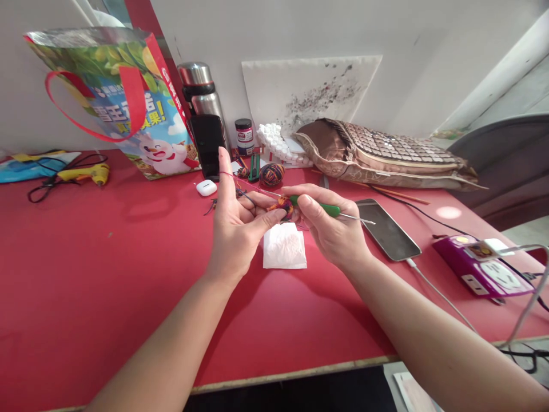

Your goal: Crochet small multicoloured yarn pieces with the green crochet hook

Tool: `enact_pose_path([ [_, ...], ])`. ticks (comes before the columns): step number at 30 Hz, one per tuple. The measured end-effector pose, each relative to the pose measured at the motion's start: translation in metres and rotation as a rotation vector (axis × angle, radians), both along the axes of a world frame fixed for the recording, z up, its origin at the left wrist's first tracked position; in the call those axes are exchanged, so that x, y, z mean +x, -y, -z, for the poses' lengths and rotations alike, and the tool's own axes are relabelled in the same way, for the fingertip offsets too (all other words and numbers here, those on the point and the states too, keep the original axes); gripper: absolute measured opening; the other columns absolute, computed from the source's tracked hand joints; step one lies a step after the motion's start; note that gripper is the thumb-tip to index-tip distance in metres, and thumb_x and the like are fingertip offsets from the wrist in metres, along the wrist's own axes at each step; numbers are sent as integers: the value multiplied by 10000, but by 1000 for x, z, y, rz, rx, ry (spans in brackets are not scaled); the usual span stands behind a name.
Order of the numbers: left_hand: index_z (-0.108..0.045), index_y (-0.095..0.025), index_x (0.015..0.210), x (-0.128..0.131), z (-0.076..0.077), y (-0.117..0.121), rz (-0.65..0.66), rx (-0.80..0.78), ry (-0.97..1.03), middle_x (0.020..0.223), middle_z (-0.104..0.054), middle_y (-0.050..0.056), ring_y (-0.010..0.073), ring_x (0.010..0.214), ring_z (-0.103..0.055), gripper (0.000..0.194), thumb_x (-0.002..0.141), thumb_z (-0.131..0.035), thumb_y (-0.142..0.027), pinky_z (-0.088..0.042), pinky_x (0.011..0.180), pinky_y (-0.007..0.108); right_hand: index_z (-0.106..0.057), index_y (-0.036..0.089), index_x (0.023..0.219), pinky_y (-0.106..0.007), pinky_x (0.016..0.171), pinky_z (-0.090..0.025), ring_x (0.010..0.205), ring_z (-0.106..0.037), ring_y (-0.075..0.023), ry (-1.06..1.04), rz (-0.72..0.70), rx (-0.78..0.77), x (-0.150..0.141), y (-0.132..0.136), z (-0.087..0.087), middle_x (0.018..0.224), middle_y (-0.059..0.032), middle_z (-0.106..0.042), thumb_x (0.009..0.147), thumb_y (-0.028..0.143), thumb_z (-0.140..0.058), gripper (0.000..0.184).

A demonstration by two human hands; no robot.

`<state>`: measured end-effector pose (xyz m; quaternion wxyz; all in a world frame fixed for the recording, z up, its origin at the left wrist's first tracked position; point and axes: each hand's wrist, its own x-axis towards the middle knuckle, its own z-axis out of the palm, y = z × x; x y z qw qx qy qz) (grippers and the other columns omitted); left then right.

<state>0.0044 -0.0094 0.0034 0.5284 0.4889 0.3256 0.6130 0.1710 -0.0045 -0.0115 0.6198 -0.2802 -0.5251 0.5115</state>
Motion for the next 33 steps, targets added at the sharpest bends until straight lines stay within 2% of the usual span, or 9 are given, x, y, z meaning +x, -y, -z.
enact_pose_path([
  [3, -88, -459, 1799, 0, 2, -1, 1, 6, -19, 988, -779, -5, 202, 813, -780, 1394, 770, -1024, -376, -664, 843, 347, -911, 283, 1028, -298, 682, -584, 704, -683, -134, -53, -18, -43, -2, -1, 1, 773, -1, -762, 919, 468, -885, 216],
  [7, -131, -464, 1796, -2, 2, 0, -1, 26, -10, 906, -765, -27, 190, 768, -773, 1357, 781, -1021, -327, -660, 830, 345, -918, 289, 975, -289, 659, -580, 672, -655, -124, -109, -40, -94, -5, 0, -4, 720, 8, -743, 860, 481, -932, 224],
  [14, -408, -377, 1734, -2, 0, -2, 36, -77, 60, 811, -740, -52, 159, 762, -731, 1239, 684, -1049, -228, -627, 797, 298, -925, 289, 962, -250, 613, -551, 646, -640, -103, -153, -53, -118, -6, 0, -7, 700, 11, -737, 833, 478, -954, 230],
  [18, -802, -297, 1362, -3, 0, -4, -25, -84, 45, 952, -787, -4, 127, 790, -688, 729, 678, -1052, -315, -591, 802, 282, -921, 286, 981, -242, 601, -529, 665, -648, -105, -142, 30, -82, -3, -3, -3, 714, 8, -735, 854, 461, -941, 217],
  [21, -896, -268, 1092, -6, -1, -5, -93, -60, -87, 1053, -819, 51, 187, 934, -721, 387, 768, -996, -454, -587, 866, 324, -917, 278, 999, -260, 649, -550, 681, -650, -111, -106, 70, -55, -1, -5, 1, 719, 10, -734, 875, 429, -928, 196],
  [24, -902, -248, 952, -12, 1, -10, -161, 3, -278, 1138, -823, 94, 244, 1063, -723, 360, 835, -917, -588, -574, 821, 320, -915, 277, 1021, -276, 679, -551, 694, -651, -116, -72, 84, -31, -1, -7, 4, 736, 10, -743, 904, 397, -901, 169],
  [27, -825, -205, 706, -20, 8, -19, -187, 23, -415, 1070, -808, 124, 249, 1034, -730, 569, 900, -775, -738, -549, 681, 278, -910, 277, 1031, -289, 689, -545, 693, -645, -117, -32, 102, 4, 0, -8, 0, 748, 12, -745, 934, 359, -863, 135],
  [31, -776, -193, 644, -29, 11, -29, -493, -12, -307, 1026, -807, 101, 157, 766, -685, 578, 933, -747, -693, -502, 572, 242, -902, 253, 1015, -287, 675, -547, 702, -643, -111, 107, 143, 76, 2, -8, -16, 824, 3, -758, 941, 295, -827, 114],
  [33, -782, -201, 669, -30, 7, -28, -628, 35, -198, 1023, -800, 89, 155, 803, -688, 491, 906, -799, -630, -487, 554, 216, -899, 240, 1012, -288, 674, -562, 696, -649, -110, 187, 145, 118, 4, -7, -24, 831, 1, -755, 943, 275, -811, 117],
])
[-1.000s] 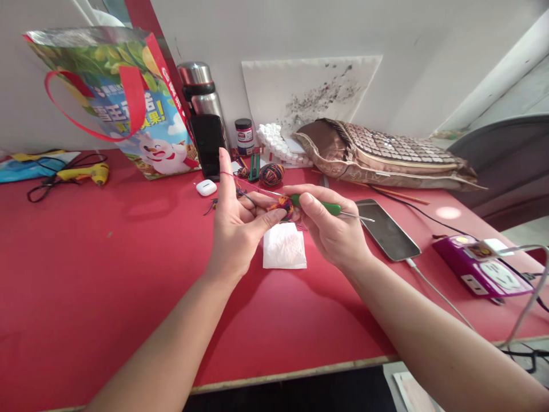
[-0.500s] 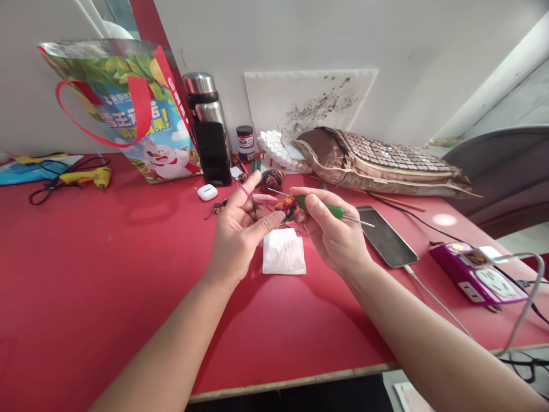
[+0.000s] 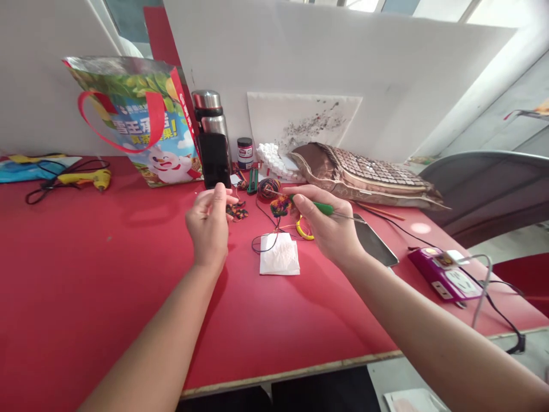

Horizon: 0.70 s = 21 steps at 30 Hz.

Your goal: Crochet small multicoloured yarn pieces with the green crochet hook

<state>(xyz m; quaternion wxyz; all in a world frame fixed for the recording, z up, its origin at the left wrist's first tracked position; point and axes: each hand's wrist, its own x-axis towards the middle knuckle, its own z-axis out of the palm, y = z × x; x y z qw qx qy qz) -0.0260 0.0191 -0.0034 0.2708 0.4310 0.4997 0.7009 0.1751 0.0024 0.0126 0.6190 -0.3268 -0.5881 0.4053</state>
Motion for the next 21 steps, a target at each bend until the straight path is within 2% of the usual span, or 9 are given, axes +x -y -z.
enact_pose_path([
  [1, -781, -205, 668, 1, -3, 1, 23, 29, 35, 1036, -796, 88, 167, 853, -701, 459, 876, -833, -610, -489, 547, 206, -898, 236, 1013, -289, 680, -570, 693, -652, -111, 35, -1, 14, 1, 0, -2, 827, 0, -753, 947, 268, -804, 120],
  [3, -797, -208, 685, 4, -8, 6, 240, 19, 74, 1050, -800, 98, 195, 940, -715, 427, 834, -868, -602, -521, 561, 200, -897, 233, 1013, -289, 691, -582, 702, -663, -112, 79, -4, 32, 2, 0, -4, 843, -7, -761, 950, 263, -801, 119],
  [6, -824, -204, 727, 14, -11, 14, 528, -59, 171, 1123, -820, 114, 214, 949, -727, 439, 809, -875, -633, -547, 546, 218, -899, 245, 1011, -280, 677, -585, 713, -670, -108, 47, -26, 42, 1, -2, 0, 925, -20, -792, 947, 283, -814, 113],
  [8, -843, -203, 773, 19, -11, 17, 611, -106, 242, 1091, -832, 123, 242, 955, -736, 426, 759, -920, -622, -547, 519, 241, -899, 256, 1012, -276, 653, -575, 697, -653, -104, 1, -55, 43, -3, -3, 6, 930, -17, -790, 953, 315, -818, 116],
  [11, -861, -183, 816, 22, -8, 18, 687, -155, 294, 904, -823, 116, 227, 791, -724, 472, 739, -939, -642, -559, 549, 285, -898, 263, 1024, -268, 635, -556, 692, -631, -100, -32, -82, 13, -7, -3, 16, 938, -19, -786, 959, 363, -828, 140],
  [14, -854, -162, 787, 20, -1, 16, 753, -172, 249, 792, -783, 98, 171, 669, -662, 531, 828, -869, -691, -548, 627, 303, -895, 260, 1037, -272, 626, -545, 680, -616, -101, -53, -75, -26, -9, -3, 25, 930, -22, -779, 954, 414, -837, 184],
  [18, -854, -193, 763, 21, 7, 14, 666, -155, 172, 742, -731, 45, 127, 699, -612, 422, 880, -882, -597, -502, 673, 268, -888, 258, 1043, -277, 609, -533, 657, -599, -104, -81, -23, -58, -8, -3, 33, 866, -12, -740, 953, 451, -835, 219],
  [21, -886, -216, 838, 28, 3, 18, 635, -212, 298, 824, -786, 38, 133, 723, -662, 311, 760, -1000, -495, -532, 697, 278, -882, 255, 1046, -294, 614, -552, 662, -603, -113, -37, 6, -53, -8, 0, 35, 917, -31, -761, 963, 487, -819, 254],
])
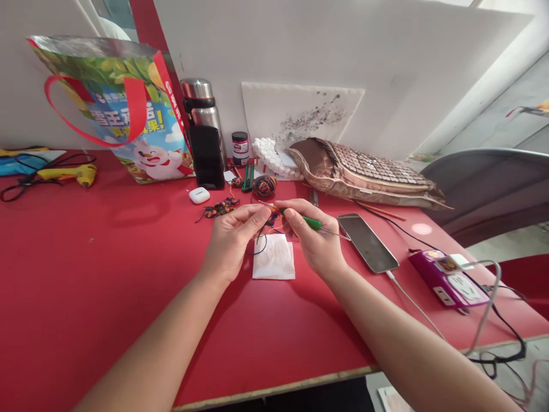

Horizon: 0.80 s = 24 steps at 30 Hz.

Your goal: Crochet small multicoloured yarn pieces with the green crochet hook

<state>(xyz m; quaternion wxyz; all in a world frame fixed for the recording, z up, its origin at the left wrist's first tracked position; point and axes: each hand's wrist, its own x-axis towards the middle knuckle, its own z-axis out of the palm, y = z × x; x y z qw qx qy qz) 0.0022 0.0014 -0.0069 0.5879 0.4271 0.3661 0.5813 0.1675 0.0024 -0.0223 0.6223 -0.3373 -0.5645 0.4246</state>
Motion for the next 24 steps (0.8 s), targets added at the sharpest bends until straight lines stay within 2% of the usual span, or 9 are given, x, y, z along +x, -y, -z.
enact_pose_path([
  [4, -892, -214, 828, 9, -7, 5, 27, -131, 178, 847, -827, 44, 148, 741, -720, 342, 566, -1089, -309, -592, 752, 296, -882, 271, 1083, -320, 633, -561, 674, -609, -125, 52, 0, 102, -1, 5, 0, 981, -51, -784, 1008, 469, -775, 238],
  [7, -891, -209, 822, 10, -8, 4, 22, -148, 210, 844, -830, 41, 147, 778, -742, 328, 548, -1072, -228, -607, 796, 288, -880, 282, 1106, -328, 672, -555, 681, -600, -122, 83, 15, 154, -1, 8, -1, 982, -47, -782, 1032, 374, -756, 171],
  [10, -894, -218, 832, 7, -7, 3, -38, -129, 184, 880, -846, 41, 146, 826, -755, 333, 540, -1046, -170, -609, 823, 274, -873, 268, 1110, -334, 687, -560, 688, -611, -124, 122, 24, 155, 2, 8, -1, 985, -49, -772, 1053, 372, -714, 198],
  [18, -900, -234, 903, 7, -12, 7, -3, -116, 179, 901, -833, 29, 141, 825, -743, 332, 602, -1038, -207, -605, 803, 276, -857, 257, 1120, -340, 735, -577, 709, -628, -133, 168, 39, 138, 5, 12, -3, 922, -33, -757, 1049, 357, -695, 203],
  [21, -888, -222, 843, 7, -11, 7, -12, -106, 188, 908, -825, 21, 127, 826, -738, 345, 547, -1063, -195, -601, 821, 262, -858, 256, 1098, -316, 686, -561, 686, -617, -124, 143, 23, 151, 3, 14, -6, 873, -20, -731, 1048, 363, -706, 192],
  [24, -885, -207, 829, 7, -10, 6, -3, -107, 183, 830, -787, 1, 119, 784, -724, 384, 497, -1072, -159, -611, 839, 273, -862, 264, 1095, -307, 624, -547, 656, -609, -126, 105, 15, 119, 0, 16, -7, 823, -13, -713, 1040, 435, -727, 225],
])
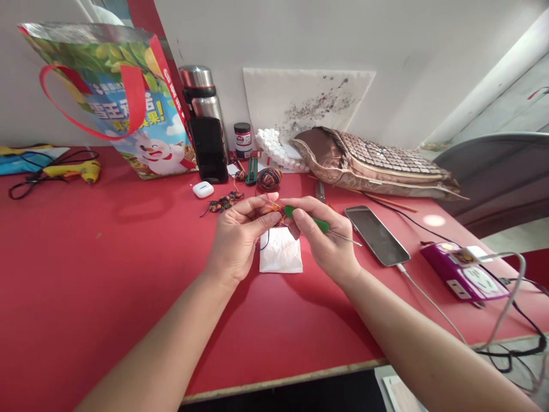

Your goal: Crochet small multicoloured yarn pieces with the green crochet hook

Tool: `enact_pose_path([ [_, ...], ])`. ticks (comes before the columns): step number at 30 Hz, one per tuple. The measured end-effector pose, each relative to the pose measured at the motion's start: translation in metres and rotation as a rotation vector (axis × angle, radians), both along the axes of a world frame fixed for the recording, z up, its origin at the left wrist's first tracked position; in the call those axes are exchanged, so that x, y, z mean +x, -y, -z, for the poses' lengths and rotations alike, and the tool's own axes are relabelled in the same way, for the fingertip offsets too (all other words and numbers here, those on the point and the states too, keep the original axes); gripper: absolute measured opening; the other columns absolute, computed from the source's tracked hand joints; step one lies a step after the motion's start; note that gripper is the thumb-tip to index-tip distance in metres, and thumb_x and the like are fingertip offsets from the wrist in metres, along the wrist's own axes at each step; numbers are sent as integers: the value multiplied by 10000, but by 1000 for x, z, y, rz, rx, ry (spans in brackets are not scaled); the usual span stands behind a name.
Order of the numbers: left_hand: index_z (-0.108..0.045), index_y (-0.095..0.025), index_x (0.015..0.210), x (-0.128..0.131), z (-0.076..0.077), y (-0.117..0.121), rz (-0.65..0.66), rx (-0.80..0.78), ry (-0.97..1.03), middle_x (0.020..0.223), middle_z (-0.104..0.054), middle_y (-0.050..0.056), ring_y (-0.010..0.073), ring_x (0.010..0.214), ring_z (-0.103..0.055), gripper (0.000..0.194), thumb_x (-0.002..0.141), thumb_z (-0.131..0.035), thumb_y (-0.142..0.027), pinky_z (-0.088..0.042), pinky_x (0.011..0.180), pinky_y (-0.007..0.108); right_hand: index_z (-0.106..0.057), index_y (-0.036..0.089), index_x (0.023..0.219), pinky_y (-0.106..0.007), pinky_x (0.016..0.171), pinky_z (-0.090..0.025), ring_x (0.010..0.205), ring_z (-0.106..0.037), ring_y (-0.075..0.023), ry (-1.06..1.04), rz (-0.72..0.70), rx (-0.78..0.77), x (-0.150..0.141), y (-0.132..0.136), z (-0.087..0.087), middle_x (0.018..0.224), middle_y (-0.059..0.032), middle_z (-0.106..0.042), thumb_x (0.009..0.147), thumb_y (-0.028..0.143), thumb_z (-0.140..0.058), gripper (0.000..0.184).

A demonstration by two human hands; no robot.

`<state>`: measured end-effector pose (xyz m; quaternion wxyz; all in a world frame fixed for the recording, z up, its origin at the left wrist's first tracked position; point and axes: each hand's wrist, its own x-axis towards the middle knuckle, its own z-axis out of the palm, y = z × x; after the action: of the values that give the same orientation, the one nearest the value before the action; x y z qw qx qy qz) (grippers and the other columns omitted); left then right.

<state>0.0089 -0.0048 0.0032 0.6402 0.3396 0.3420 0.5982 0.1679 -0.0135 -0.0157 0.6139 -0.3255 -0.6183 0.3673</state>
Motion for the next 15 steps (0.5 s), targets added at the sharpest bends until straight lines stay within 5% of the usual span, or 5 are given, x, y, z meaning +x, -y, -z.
enact_pose_path([
  [9, -883, -243, 852, 3, 4, 0, 29, 8, 47, 805, -800, -1, 156, 771, -756, 320, 583, -1048, -190, -623, 827, 330, -874, 245, 1042, -295, 597, -530, 595, -613, -110, -335, -157, -249, -4, -2, -1, 758, -2, -753, 908, 518, -880, 304],
  [15, -897, -274, 994, 0, 4, 1, 24, -1, 7, 787, -752, -37, 123, 746, -712, 409, 620, -1016, -156, -594, 785, 298, -864, 242, 1078, -277, 534, -492, 538, -581, -97, -262, -164, -228, 1, -3, 0, 718, 15, -728, 961, 505, -833, 289],
])
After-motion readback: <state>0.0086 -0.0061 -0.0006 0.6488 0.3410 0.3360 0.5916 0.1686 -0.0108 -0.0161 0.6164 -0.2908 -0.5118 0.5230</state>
